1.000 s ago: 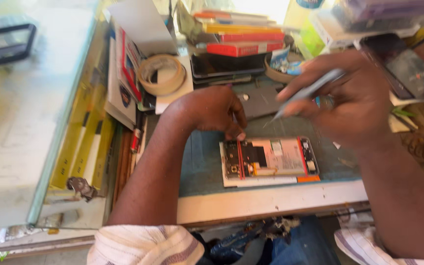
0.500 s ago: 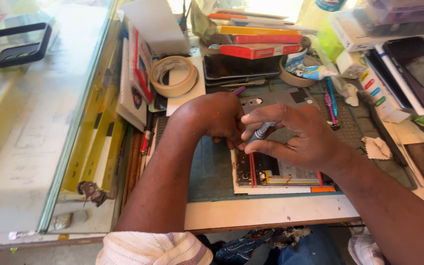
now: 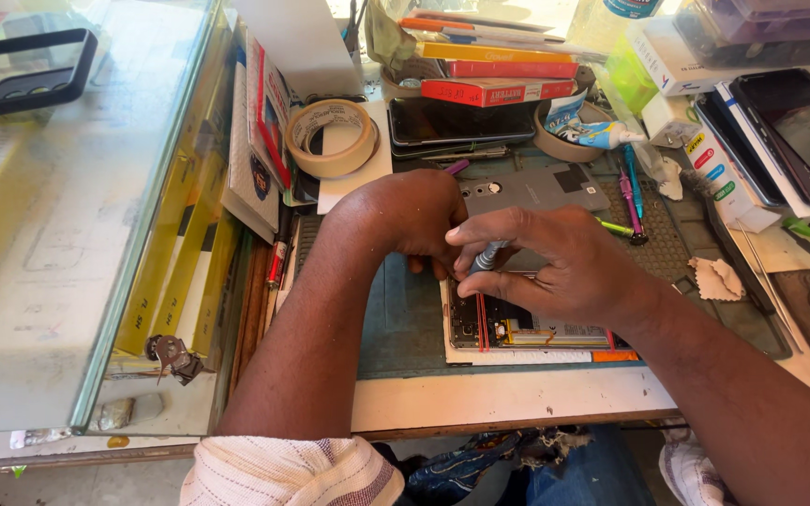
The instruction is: The person uses a screwdriver to remove screws from the internal frame of a disassembled smartphone. They carefully unscrew multiple fasteners around the battery and motherboard area. After removing the screws, the person picks up the phone's back cover and a battery package from the cluttered workbench.
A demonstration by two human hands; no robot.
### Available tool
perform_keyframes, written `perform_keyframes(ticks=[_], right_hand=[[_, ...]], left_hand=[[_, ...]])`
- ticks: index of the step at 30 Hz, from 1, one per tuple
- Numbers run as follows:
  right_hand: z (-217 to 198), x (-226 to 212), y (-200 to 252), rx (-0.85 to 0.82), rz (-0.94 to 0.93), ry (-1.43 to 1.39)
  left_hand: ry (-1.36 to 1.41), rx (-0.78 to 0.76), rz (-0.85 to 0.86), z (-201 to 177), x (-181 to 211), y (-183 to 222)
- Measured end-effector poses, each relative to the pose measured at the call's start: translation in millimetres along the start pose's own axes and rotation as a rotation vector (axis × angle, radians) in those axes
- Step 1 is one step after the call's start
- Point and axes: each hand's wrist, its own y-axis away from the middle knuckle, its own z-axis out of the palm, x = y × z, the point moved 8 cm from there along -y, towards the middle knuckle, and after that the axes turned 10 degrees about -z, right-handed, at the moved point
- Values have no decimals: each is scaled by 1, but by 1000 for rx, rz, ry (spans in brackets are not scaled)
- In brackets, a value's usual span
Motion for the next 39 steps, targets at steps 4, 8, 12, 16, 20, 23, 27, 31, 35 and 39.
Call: perform_keyframes(ticks=[4,8,12,16,20,23,27,31,35,39], right_hand=[[1,-3,-3,-19,-35,17],[-1,-14,-7,-37,-86,-52],[3,-1,-6,-43,40,-187],[-9,-6,-7,24,-20,147],[-14,-10,-8,40,-90,80],[-15,-5,-5,37,-71,141],[-6,-9,-3,-37,-23,-109],[-9,-5,-8,5,36,101],[-7,-14,-9,-33,-88,-78],[-9,-13,-7,10,-109,152]], left_hand=[[0,5,-19,0,-1,0],[-17,17,37,-1,-1,0],[-10,4,39,1,-1,-2],[60,-24,20,2,-2,-3],[60,-10,35,3,-4,-3],[58,-1,26,3,-4,-7],[52,-5,80,2,-3,-9],[120,-19,131,2,-2,-5],[50,-6,87,3,-4,-4],[67,-23,120,5,-5,-10]])
